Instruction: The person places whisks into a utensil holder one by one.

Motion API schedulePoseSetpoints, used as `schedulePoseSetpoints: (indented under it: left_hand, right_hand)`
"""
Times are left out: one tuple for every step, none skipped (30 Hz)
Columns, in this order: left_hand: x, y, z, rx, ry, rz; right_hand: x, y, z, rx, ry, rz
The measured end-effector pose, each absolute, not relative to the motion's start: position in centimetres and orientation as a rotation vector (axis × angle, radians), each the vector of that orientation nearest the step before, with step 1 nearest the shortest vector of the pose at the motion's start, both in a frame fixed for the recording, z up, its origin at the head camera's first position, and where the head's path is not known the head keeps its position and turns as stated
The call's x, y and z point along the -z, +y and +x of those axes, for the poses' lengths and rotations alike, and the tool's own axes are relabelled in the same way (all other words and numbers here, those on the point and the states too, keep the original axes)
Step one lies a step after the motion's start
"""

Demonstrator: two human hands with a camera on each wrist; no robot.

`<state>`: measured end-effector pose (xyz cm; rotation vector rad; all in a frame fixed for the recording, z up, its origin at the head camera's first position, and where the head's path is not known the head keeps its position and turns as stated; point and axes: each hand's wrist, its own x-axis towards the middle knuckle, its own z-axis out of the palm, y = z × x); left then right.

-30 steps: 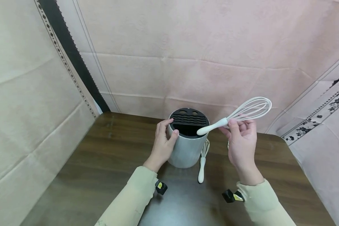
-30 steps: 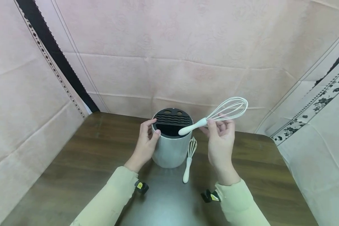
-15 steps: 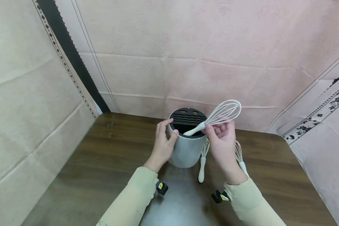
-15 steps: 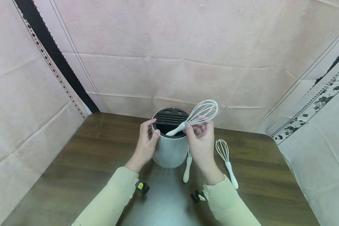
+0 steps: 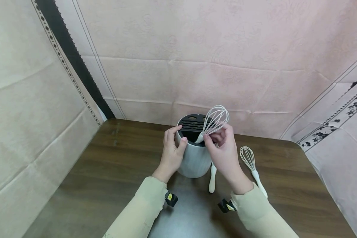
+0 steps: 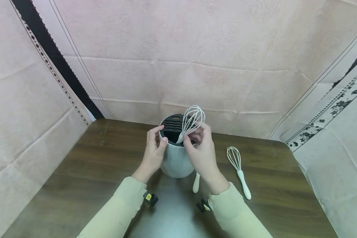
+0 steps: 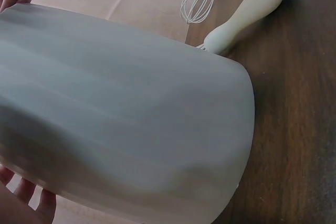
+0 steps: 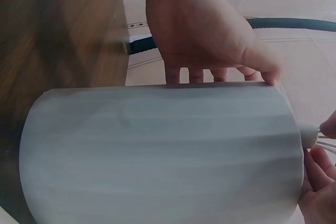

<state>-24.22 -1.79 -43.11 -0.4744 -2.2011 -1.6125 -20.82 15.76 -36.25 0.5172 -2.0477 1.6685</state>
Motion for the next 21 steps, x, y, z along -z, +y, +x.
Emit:
schedulePoseSetpoints:
  left_hand:
    - [43.1,-1.8,-24.2,1.609,-2.203,-0.474]
    - [43.0,-1.8,-24.2,1.606,-2.202,-0.475]
    - [43.0,-1.8,-24.2,1.602,-2.202,-0.475]
    - [43.0,-1.8,-24.2,1.599,-2.201,-0.475]
    - [43.0,-1.8,-24.2,1.598,-2.197,-0.476]
    - [43.0,-1.7,-24.2,1.597,-2.195,-0.476]
    - [43.0,-1.7,-24.2,1.597,-2.193,-0.475]
    - [43.0,-1.7,-24.2,1.598,-2.189,-0.477]
    - [43.0,-1.7,-24.2,1.598,-2.188,-0.476]
    - [43.0,-1.7,-24.2,1.599,-2.187,-0.476]
    - [43.0,-1.7,-24.2,1.601,-2.183,-0.478]
    - [43.1,-1.7,-24.2,1.597,-2.184,-0.478]
    - [43.1,-1.7,-24.2,1.594,-2.183,-0.479]
    - [43.1,-1.7,-24.2,1.592,-2.182,-0.480]
    - [43.2,-1.7,-24.2,1.589,-2.181,-0.481]
    - [43.2,-1.7,-24.3,1.587,-2.178,-0.483]
    - [43.3,-1.7,-24.3,1.584,-2.174,-0.484]
    - [43.3,-1.7,-24.3,1.581,-2.174,-0.484]
    - [43.3,-1.7,-24.4,1.583,-2.172,-0.486]
    - [43.4,-1.7,-24.4,1.585,-2.172,-0.486]
    - [43.4,-1.7,-24.4,1.586,-2.173,-0.486]
  right_hand:
    - [36.3,15.7,-20.8,-1.645,-2.053,0.528]
    - [36.3,15.7,-20.8,-1.624,-2.058,0.537]
    - [36.4,15.7,-20.9,-1.604,-2.062,0.545]
    - [36.4,15.7,-20.8,-1.586,-2.068,0.547]
    - [36.5,15.6,-20.8,-1.562,-2.076,0.546]
    - [36.5,15.6,-20.8,-1.541,-2.086,0.540]
    - [36.6,15.6,-20.8,-1.516,-2.098,0.531]
    - [36.7,15.6,-20.8,-1.495,-2.110,0.518]
    - [36.7,15.6,-20.7,-1.468,-2.123,0.500]
    - [36.8,15.6,-20.7,-1.444,-2.138,0.480]
    - [36.9,15.6,-20.6,-1.424,-2.146,0.465]
    - [36.9,15.6,-20.5,-1.404,-2.157,0.448]
    - [36.9,15.6,-20.4,-1.381,-2.165,0.435]
    - [36.7,15.6,-20.2,-1.368,-2.165,0.425]
    - [36.4,15.4,-19.9,-1.360,-2.168,0.417]
    - [36.0,15.3,-19.5,-1.355,-2.168,0.416]
    - [35.6,15.2,-19.1,-1.348,-2.167,0.420]
    - [35.2,15.0,-18.7,-1.340,-2.175,0.415]
    - [35.3,15.2,-18.7,-1.342,-2.176,0.416]
    - [35.5,15.4,-18.8,-1.344,-2.179,0.419]
    - [35.7,15.6,-18.9,-1.344,-2.189,0.416]
